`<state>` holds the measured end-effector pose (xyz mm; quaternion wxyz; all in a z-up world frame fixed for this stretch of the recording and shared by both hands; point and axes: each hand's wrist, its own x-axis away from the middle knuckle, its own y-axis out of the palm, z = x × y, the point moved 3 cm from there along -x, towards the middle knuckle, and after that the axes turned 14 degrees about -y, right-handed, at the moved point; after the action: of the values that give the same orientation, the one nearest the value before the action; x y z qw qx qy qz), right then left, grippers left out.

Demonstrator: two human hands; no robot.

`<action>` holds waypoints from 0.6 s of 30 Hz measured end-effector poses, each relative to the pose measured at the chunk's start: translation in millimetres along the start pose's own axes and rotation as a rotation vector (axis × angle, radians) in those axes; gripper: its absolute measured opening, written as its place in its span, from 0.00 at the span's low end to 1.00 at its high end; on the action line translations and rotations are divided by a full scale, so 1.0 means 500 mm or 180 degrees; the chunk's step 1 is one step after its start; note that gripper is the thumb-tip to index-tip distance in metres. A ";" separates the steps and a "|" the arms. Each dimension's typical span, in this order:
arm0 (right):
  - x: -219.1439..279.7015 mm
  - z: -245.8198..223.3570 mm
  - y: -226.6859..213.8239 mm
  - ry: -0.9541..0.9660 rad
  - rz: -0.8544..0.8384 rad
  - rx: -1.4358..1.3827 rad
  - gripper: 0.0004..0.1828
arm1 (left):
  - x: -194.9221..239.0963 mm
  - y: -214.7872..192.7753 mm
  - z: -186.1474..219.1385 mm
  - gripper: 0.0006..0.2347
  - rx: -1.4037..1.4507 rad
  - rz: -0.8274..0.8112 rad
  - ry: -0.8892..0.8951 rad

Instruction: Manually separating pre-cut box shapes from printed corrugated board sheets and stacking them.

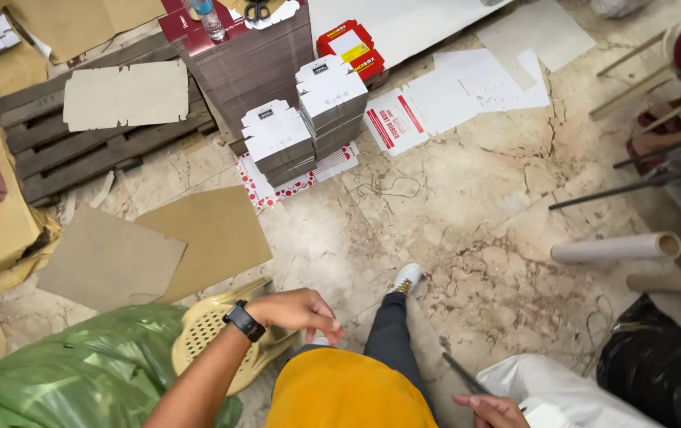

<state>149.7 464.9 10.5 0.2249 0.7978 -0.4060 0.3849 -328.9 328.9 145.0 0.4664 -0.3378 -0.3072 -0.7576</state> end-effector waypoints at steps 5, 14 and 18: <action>-0.114 -0.258 -0.129 -0.0329 -0.0044 0.0685 0.22 | -0.158 0.015 0.091 0.13 0.0630 -0.0544 -0.0095; -0.236 -0.613 -0.259 0.0147 0.0289 0.0599 0.25 | -0.181 -0.115 0.276 0.21 0.1899 0.1312 -0.0335; -0.376 -0.608 -0.330 0.0188 0.0426 0.0291 0.22 | -0.222 -0.139 0.179 0.17 0.2371 0.2703 -0.0980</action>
<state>83.4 852.0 36.6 0.1739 0.7666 -0.4337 0.4405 -334.9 479.9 98.2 0.7664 -0.3508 -0.4548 -0.2875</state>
